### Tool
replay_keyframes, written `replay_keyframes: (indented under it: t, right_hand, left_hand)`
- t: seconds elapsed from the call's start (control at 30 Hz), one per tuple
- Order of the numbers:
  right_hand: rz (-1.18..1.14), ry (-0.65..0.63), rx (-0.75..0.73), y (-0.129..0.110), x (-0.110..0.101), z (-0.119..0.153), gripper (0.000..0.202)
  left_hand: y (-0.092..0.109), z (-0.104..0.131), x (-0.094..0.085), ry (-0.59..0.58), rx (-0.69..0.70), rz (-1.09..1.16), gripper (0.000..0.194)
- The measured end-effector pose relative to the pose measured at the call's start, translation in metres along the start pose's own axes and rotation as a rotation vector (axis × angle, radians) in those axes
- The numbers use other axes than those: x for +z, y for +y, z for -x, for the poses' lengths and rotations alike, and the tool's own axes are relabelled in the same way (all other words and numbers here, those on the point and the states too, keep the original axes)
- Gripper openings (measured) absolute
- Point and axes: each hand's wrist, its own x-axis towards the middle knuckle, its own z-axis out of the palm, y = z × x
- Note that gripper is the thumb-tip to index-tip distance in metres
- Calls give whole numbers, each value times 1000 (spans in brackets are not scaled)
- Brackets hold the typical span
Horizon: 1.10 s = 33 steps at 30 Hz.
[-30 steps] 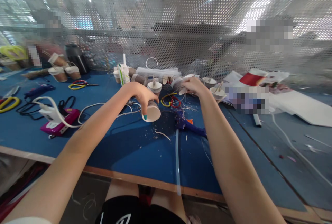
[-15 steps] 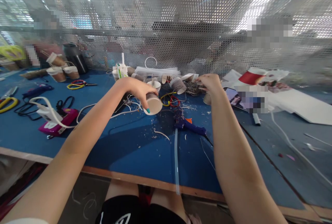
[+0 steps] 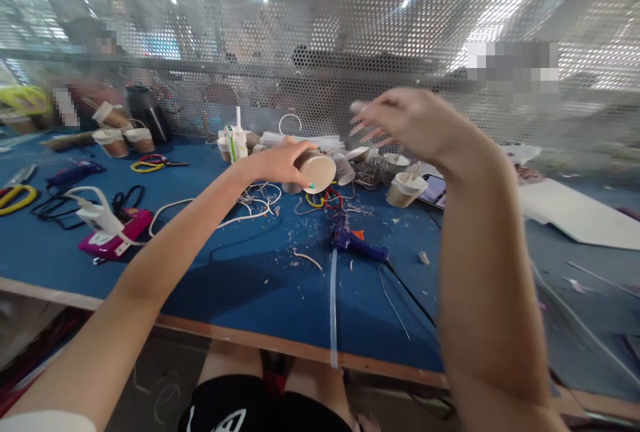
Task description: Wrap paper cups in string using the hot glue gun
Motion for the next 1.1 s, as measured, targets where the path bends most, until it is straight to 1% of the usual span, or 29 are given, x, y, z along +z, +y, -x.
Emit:
replay_keyframes:
  t: [0.03, 0.1, 0.13, 0.17, 0.2, 0.27, 0.33, 0.37, 0.43, 0.5, 0.57, 0.67, 0.77, 0.87, 0.9, 0.97, 1.0, 1.03, 1.1]
  right_hand:
    - [147, -86, -8, 2, 1, 3, 34]
    - [421, -288, -10, 18, 6, 9, 33]
    - [498, -393, -35, 30, 9, 13, 33]
    - [590, -490, -60, 43, 12, 18, 29]
    - [616, -557, -68, 56, 16, 25, 27]
    - [663, -641, -80, 79, 25, 41, 26]
    - [698, -665, -77, 92, 36, 59, 20]
    - [721, -654, -71, 95, 42, 67, 20]
    - [775, -608, -57, 97, 55, 82, 25]
    - [822, -564, -49, 97, 67, 91, 29]
    - [883, -502, -48, 99, 77, 97, 29]
    - [959, -414, -38, 108, 87, 99, 29]
    - [924, -380, -9, 120, 90, 99, 31]
    - [760, -286, -35, 131, 86, 97, 33]
    - [682, -237, -63, 133, 85, 97, 30]
    - [509, -142, -114, 138, 82, 96, 16]
    - [417, -102, -120, 139, 82, 96, 14]
    - [315, -69, -108, 140, 83, 96, 19]
    - [74, -29, -37, 142, 86, 97, 27]
  left_hand:
    - [2, 2, 8, 63, -31, 6, 79]
    - [6, 10, 29, 193, -51, 35, 80]
    - [8, 15, 42, 280, -35, 58, 79]
    - [8, 22, 55, 366, 8, 79, 77]
    - [8, 29, 68, 435, 68, 98, 75]
    - [5, 42, 92, 520, 138, 151, 72]
    - [0, 53, 111, 548, 202, 153, 71]
    - [-3, 57, 118, 548, 234, 143, 70]
    - [-9, 63, 127, 500, 269, 129, 69]
    - [-13, 66, 132, 433, 267, 130, 69]
    - [-16, 67, 133, 402, 260, 152, 69]
    - [-19, 66, 133, 420, 257, 192, 72]
    - [-21, 64, 133, 471, 257, 208, 79]
    - [-25, 63, 136, 515, 220, 212, 83]
    - [-27, 62, 137, 523, 197, 211, 83]
    - [-29, 61, 138, 532, 150, 214, 84]
    - [-30, 61, 138, 535, 131, 221, 83]
    - [-31, 61, 139, 538, 117, 228, 82]
    - [-31, 61, 138, 548, 107, 236, 81]
